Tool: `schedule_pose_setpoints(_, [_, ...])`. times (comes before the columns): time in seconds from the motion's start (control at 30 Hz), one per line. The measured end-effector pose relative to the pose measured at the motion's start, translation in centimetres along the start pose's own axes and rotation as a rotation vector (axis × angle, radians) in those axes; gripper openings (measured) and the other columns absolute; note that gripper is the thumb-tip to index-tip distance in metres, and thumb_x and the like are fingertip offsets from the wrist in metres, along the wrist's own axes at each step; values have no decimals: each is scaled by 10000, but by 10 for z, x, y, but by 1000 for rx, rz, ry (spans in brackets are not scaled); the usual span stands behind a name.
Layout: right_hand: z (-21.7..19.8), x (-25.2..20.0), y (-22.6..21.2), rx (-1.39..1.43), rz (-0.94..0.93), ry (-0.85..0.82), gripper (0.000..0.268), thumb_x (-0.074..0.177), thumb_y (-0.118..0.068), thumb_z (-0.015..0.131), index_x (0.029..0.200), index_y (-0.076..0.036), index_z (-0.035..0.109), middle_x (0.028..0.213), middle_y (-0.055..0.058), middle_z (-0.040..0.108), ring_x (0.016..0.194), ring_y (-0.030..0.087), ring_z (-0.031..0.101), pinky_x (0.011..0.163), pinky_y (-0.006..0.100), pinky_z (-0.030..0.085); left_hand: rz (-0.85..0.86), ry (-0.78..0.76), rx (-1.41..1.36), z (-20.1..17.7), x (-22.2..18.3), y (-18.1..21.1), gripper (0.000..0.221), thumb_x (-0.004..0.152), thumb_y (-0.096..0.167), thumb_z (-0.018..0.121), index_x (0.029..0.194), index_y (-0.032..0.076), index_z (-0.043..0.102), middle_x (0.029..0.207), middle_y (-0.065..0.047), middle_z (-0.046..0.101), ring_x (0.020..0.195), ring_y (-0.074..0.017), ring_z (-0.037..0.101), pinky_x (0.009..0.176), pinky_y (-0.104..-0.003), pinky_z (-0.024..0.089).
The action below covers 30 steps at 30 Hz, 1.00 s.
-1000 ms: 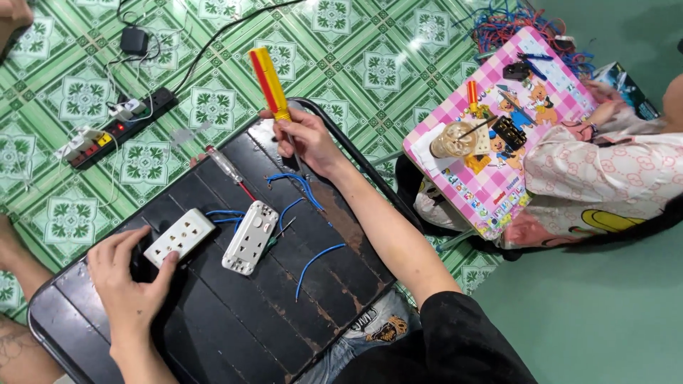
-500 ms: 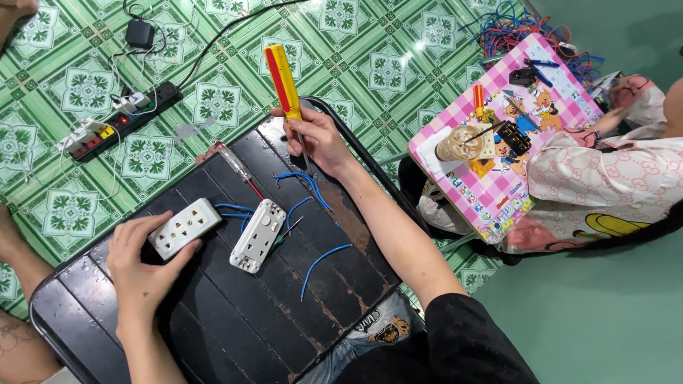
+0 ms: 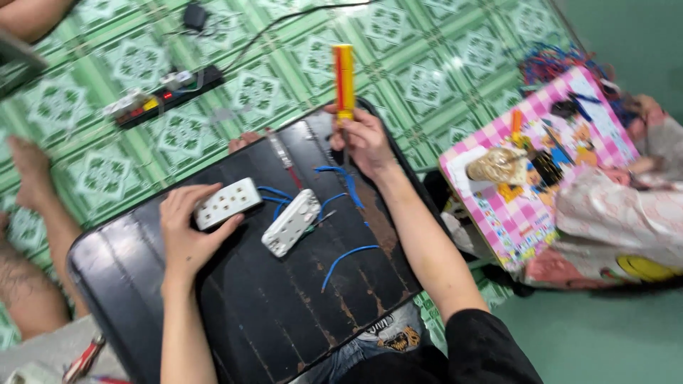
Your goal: Wiring and assembling an electrical socket using a screwdriver
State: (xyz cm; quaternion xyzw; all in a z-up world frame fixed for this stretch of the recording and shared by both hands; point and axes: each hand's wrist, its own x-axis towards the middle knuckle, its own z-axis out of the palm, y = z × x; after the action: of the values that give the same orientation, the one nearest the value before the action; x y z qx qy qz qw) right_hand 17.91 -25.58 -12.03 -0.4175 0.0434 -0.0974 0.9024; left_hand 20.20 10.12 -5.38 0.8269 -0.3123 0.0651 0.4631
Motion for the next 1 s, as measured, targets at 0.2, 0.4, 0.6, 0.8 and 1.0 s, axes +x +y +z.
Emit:
schedule_pose_setpoints(0.2, [-9, -1, -1, 15, -34, -43, 335, 987, -34, 587, 1305, 66, 625, 984, 131, 634, 722, 142, 575, 716, 335, 502, -3, 51, -7, 4, 1, -1, 476, 754, 288, 933, 1153, 128, 728, 1069, -33, 725, 1029, -246, 658, 976, -377, 400])
schedule_pose_setpoints(0.4, [-16, 1, -12, -56, -43, -79, 315, 981, -14, 591, 1287, 48, 638, 997, 157, 671, 713, 240, 621, 710, 424, 500, -32, 66, -1, 6, 0, -2, 484, 706, 343, 952, 1116, 191, 744, 1037, 4, 725, 1011, -217, 661, 955, -364, 408])
schedule_pose_setpoints(0.6, [1, 9, -42, -359, -264, -218, 420, 926, 34, 651, 1326, 126, 564, 1000, 263, 633, 770, 350, 702, 689, 415, 609, -64, 86, -8, 7, 2, -2, 479, 689, 373, 949, 1089, 203, 748, 1001, 10, 715, 975, -217, 657, 946, -375, 427])
schedule_pose_setpoints(0.8, [135, 0, -59, -619, -271, -458, 524, 845, 155, 701, 1316, 110, 477, 1002, 328, 675, 870, 445, 754, 657, 433, 655, -73, 62, -2, 11, 1, -10, 482, 714, 421, 920, 1125, 238, 750, 1015, 39, 706, 969, -179, 633, 954, -347, 406])
schedule_pose_setpoints(1.0, [194, 4, -45, -756, -310, -643, 334, 874, 60, 766, 1162, 126, 611, 987, 267, 701, 903, 414, 772, 723, 451, 651, -61, 64, -5, 8, 1, -6, 441, 747, 432, 897, 1124, 256, 751, 1039, 52, 717, 975, -178, 618, 955, -350, 389])
